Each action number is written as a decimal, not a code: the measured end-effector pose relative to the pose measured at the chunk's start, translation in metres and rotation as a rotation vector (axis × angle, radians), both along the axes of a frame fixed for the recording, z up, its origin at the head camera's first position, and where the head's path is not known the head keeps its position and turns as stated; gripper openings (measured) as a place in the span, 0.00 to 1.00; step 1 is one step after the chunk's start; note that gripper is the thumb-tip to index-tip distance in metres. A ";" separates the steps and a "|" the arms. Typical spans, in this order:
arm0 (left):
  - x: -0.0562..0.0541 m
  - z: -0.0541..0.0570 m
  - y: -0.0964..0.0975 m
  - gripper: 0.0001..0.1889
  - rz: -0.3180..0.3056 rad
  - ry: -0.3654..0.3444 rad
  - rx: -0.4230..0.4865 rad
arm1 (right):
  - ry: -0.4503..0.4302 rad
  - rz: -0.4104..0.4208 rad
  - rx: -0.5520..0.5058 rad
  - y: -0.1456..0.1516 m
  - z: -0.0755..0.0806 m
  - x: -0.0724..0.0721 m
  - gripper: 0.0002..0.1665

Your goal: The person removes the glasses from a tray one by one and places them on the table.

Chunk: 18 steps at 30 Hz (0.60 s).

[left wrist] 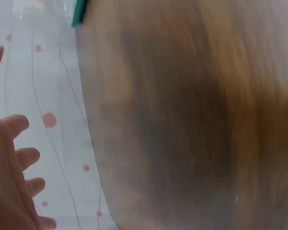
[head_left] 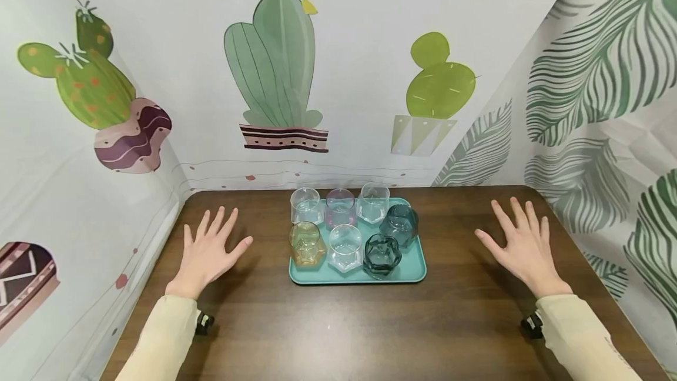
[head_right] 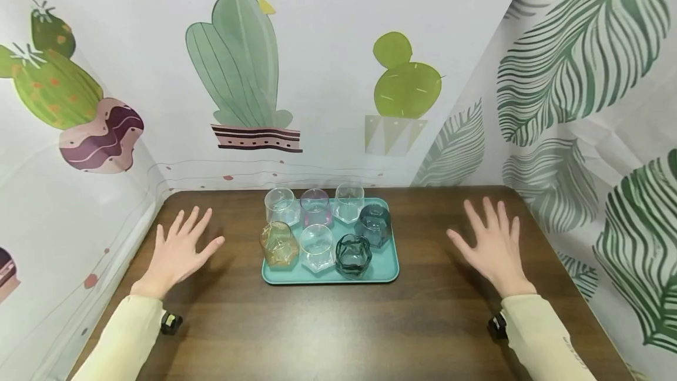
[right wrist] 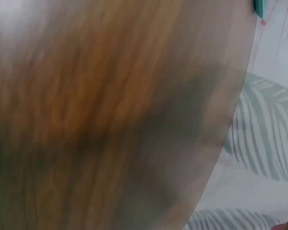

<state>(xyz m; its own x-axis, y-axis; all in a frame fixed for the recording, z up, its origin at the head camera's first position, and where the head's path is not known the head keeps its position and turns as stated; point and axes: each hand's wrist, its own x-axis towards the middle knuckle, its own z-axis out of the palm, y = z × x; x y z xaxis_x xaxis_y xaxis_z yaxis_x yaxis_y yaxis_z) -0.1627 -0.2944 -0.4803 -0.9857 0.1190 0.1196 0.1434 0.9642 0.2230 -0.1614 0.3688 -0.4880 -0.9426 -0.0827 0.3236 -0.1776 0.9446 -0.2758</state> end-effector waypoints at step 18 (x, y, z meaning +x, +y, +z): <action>0.031 -0.020 0.063 0.38 -0.021 -0.074 0.695 | 0.068 0.150 -0.182 -0.060 0.014 0.003 0.41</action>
